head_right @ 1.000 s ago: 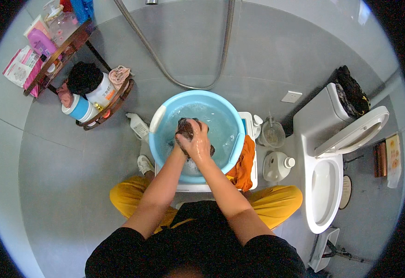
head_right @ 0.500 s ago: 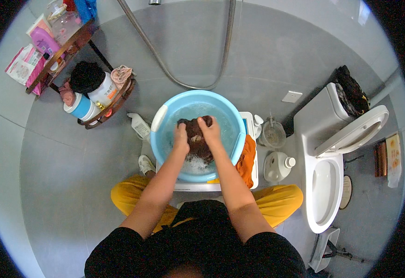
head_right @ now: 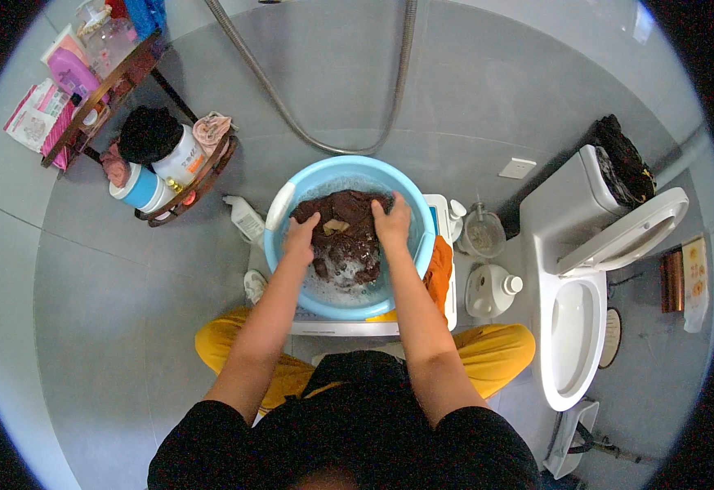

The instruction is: The person sits on the bathroom floor and hand-washes a dark brown cloth in a blue basin filled with soapy water. They repeatedly submerge, agitate, and wring the cloth. Later, they wash a black cloth with a yellow design using the same method.

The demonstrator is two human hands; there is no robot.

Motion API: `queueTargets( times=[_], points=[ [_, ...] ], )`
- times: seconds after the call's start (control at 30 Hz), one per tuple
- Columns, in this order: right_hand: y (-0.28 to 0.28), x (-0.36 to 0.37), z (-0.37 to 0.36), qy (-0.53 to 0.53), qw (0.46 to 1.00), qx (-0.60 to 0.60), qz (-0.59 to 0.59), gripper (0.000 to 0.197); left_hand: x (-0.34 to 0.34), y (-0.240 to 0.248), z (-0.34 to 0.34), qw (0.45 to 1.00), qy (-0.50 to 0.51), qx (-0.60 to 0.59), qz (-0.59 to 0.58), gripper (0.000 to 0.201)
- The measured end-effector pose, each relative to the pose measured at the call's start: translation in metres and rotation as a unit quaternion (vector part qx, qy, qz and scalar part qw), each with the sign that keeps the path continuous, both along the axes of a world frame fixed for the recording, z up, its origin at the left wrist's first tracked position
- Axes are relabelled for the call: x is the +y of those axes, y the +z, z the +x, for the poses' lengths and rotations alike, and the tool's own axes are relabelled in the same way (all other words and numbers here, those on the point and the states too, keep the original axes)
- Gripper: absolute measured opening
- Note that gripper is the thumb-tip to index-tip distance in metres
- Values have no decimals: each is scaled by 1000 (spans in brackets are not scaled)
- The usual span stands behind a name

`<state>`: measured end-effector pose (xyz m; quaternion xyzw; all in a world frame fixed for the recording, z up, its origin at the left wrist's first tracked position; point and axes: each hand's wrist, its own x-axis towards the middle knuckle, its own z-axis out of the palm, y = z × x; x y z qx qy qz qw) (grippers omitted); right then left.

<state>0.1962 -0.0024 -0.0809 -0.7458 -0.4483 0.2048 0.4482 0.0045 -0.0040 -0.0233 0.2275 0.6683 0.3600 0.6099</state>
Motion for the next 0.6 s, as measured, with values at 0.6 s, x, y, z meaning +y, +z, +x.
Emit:
queueTargets(
  times=[0.6],
  points=[
    [-32, 4, -22, 22, 973, -25, -227, 58, 27, -132, 16, 972, 192, -138, 15, 54]
  ],
)
